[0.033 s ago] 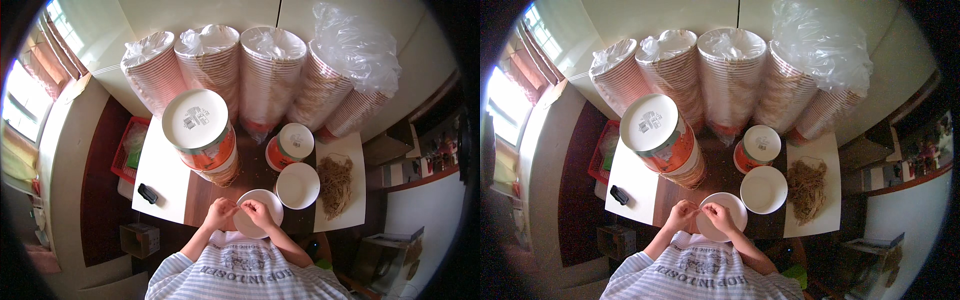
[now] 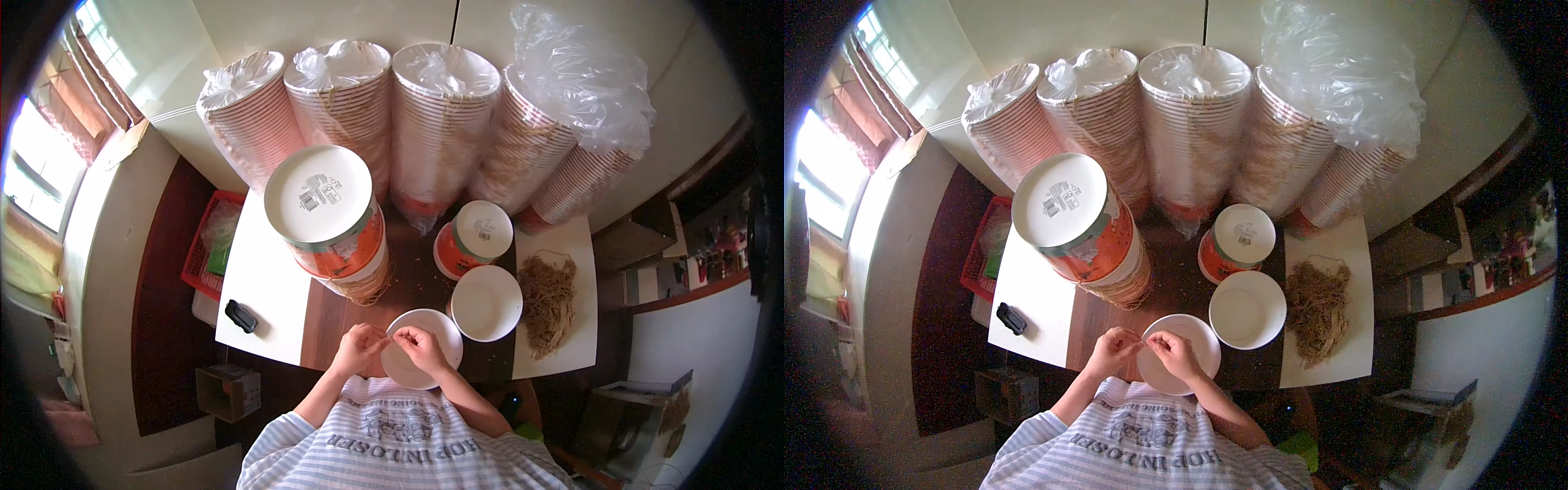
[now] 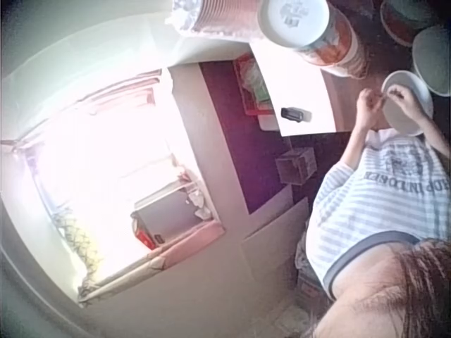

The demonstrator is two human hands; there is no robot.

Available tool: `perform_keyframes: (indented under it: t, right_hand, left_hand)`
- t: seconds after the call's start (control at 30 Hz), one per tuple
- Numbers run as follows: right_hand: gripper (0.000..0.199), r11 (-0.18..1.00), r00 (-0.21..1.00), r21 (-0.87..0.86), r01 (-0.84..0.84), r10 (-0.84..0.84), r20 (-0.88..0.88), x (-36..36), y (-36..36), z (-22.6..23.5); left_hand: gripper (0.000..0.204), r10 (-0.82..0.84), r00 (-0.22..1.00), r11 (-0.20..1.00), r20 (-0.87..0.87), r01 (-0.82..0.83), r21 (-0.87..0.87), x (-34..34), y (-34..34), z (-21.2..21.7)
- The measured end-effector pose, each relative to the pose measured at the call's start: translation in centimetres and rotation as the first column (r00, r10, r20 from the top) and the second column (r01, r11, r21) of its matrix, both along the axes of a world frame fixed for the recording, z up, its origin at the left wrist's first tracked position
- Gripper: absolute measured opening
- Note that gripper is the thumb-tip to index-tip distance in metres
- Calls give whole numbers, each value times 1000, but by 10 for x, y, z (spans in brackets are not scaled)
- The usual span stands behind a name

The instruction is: Manually attaching string handles to decorative paper buckets for packaging.

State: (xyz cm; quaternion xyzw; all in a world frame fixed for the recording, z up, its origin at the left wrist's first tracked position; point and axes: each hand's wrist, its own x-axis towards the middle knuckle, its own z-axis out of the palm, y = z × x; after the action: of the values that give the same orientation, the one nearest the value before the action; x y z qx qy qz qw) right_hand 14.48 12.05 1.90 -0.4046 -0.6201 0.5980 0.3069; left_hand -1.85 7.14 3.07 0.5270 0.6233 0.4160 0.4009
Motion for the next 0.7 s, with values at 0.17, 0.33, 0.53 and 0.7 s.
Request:
perform_keyframes:
  t: [0.17,0.33,0.53,0.7]
  right_hand:
    - [10,998,996,-29,-57,59,68,-1,-1,1]
    - [11,998,997,-39,-59,60,38,0,-3,-10]
    - [13,995,994,-48,-93,95,50,0,-4,-9]
    - [11,980,978,-141,-141,160,134,1,-4,-3]
  left_hand:
    - [16,73,981,983,182,-40,-182,-1,-6,-4]
    - [8,64,971,979,229,-17,-202,-3,-7,1]
    - [10,105,930,988,352,-56,-147,-3,-8,1]
    - [10,133,939,982,318,-81,-173,-8,-9,-6]
